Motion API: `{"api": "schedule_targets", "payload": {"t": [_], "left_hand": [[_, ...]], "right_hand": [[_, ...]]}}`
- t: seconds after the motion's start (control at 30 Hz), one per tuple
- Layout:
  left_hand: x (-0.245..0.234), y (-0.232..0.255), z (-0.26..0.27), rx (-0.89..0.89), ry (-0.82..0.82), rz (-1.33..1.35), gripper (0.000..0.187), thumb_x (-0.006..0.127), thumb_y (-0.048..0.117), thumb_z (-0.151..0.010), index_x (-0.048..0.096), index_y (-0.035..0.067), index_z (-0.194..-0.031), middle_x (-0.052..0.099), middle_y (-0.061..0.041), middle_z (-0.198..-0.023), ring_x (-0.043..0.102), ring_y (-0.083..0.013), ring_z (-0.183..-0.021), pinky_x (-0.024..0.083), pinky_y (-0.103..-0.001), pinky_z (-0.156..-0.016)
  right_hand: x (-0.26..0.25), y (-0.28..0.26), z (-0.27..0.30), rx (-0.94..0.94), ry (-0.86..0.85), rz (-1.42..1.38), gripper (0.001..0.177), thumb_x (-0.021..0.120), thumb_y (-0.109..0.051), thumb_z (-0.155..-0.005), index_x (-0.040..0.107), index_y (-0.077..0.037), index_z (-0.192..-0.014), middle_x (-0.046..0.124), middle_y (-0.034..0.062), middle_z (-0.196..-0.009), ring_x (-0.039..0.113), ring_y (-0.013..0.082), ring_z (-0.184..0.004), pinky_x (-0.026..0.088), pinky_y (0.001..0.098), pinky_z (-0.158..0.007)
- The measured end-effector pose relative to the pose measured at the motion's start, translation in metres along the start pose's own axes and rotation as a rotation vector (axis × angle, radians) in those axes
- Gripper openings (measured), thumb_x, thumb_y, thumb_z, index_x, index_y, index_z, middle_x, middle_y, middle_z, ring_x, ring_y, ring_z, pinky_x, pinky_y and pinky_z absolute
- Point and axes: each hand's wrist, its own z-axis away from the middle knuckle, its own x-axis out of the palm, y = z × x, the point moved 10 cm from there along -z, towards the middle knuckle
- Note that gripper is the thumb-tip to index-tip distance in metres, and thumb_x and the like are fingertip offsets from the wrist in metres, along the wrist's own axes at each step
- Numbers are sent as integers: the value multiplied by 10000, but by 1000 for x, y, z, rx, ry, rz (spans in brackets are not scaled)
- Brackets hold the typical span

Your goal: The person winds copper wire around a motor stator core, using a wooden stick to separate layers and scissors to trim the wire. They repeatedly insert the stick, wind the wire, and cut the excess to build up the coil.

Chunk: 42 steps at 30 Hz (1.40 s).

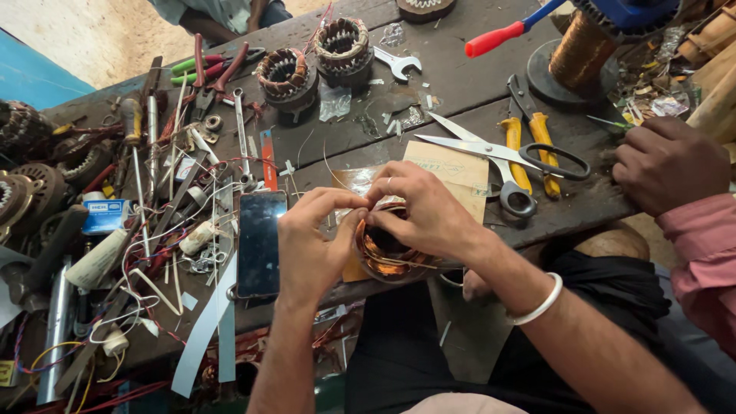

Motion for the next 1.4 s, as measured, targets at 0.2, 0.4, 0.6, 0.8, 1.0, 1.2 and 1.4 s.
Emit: {"api": "schedule_targets", "payload": {"t": [0.2, 0.4, 0.6, 0.8, 1.0, 1.2, 1.4], "left_hand": [[3, 6, -4, 58, -53, -84, 114, 775, 49, -818, 760, 48, -932, 723, -119, -919, 696, -292, -895, 536, -396, -791], [5, 6, -7, 57, -91, -115, 98, 777, 74, -828, 764, 58, -924, 734, -112, -911, 703, -287, -893, 535, -405, -803], [6, -1, -6, 12, -115, -101, 102, 769, 89, -836, 757, 53, -931, 739, -115, -902, 713, -292, -859, 540, -398, -769], [12, -4, -5, 27, -120, -133, 101, 750, 83, -866, 712, 30, -943, 714, -137, -902, 694, -327, -862, 524, -426, -768], [19, -1, -3, 87, -104, -174, 83, 717, 78, -896, 664, 26, -934, 679, -126, -904, 658, -338, -889, 487, -450, -797], [22, -1, 1, 83, -104, -188, 81, 707, 87, -908, 655, 35, -942, 667, -120, -910, 639, -332, -915, 461, -451, -821], [20, 0, 3, 92, -85, -178, 75, 704, 84, -912, 653, 37, -940, 672, -114, -906, 644, -326, -909, 463, -446, -822]], "right_hand": [[-2, -6, 0, -66, -3, 25, 131, 760, -88, -820, 711, -31, -927, 681, 118, -1020, 670, 303, -1025, 541, 401, -893], [-3, -2, 2, -26, 0, -15, 133, 753, -86, -836, 730, -28, -954, 692, 115, -1008, 713, 290, -942, 564, 373, -831], [0, 0, 3, -15, 3, -28, 106, 763, -79, -837, 725, -29, -922, 696, 106, -968, 711, 278, -905, 560, 374, -802], [-1, 0, 4, -7, 28, -22, 123, 775, -91, -840, 716, -24, -924, 689, 114, -957, 702, 292, -882, 560, 378, -777], [-1, -4, 4, -34, 13, 40, 142, 764, -107, -859, 695, -8, -932, 677, 125, -977, 685, 316, -920, 553, 402, -811], [1, -8, 6, -75, -16, 61, 149, 747, -98, -832, 715, -12, -949, 675, 125, -1008, 679, 327, -952, 551, 413, -833], [3, -6, 7, -73, -6, 84, 157, 747, -102, -839, 717, -9, -962, 674, 123, -1012, 677, 325, -968, 550, 412, -851]]}}
